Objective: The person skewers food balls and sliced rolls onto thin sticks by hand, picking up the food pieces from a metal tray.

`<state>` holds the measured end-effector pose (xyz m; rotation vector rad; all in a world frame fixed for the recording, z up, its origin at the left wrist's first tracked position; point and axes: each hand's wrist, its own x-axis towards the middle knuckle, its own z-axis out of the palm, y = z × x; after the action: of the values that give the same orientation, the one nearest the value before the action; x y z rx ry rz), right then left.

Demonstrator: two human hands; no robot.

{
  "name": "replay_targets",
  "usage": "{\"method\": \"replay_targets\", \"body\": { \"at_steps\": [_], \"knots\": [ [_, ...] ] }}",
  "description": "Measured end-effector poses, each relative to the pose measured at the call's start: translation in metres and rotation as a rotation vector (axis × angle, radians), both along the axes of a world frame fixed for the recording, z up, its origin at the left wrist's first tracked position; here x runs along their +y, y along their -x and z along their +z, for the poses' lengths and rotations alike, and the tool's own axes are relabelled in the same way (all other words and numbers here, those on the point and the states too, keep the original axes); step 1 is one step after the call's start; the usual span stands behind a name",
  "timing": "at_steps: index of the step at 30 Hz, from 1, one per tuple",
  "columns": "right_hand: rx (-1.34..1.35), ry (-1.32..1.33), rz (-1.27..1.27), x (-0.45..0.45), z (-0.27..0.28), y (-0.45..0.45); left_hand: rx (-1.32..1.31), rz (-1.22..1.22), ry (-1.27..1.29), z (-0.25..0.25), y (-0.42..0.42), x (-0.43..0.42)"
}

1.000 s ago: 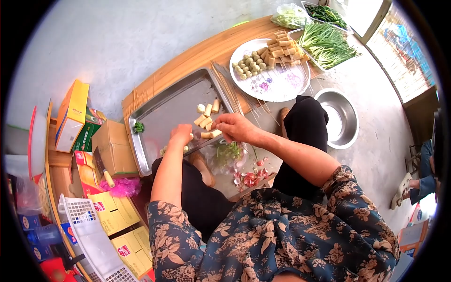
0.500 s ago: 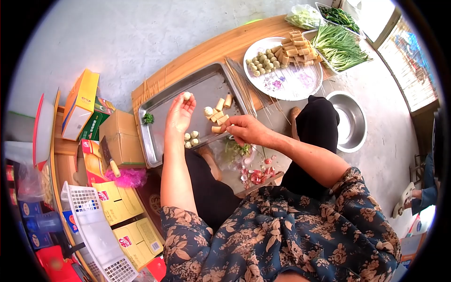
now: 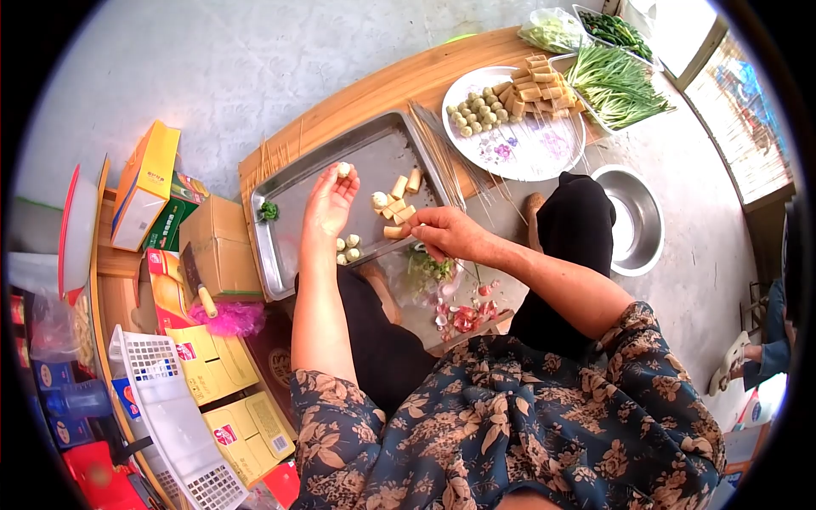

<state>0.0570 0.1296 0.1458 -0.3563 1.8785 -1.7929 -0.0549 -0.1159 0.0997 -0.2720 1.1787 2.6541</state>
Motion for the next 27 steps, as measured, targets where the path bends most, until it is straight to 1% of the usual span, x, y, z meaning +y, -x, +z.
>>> {"method": "replay_targets", "body": {
  "at_steps": [5,27],
  "knots": [
    [-0.048,-0.006,0.006,0.0009,0.0072,-0.0006,0.012,-0.013,-0.009,-0.0006,0.0000,0.0003],
    [-0.035,-0.013,0.008,0.0009,0.0018,0.0009,0.054,-0.092,0.029,0.0037,-0.0032,0.0033]
  ]
}}
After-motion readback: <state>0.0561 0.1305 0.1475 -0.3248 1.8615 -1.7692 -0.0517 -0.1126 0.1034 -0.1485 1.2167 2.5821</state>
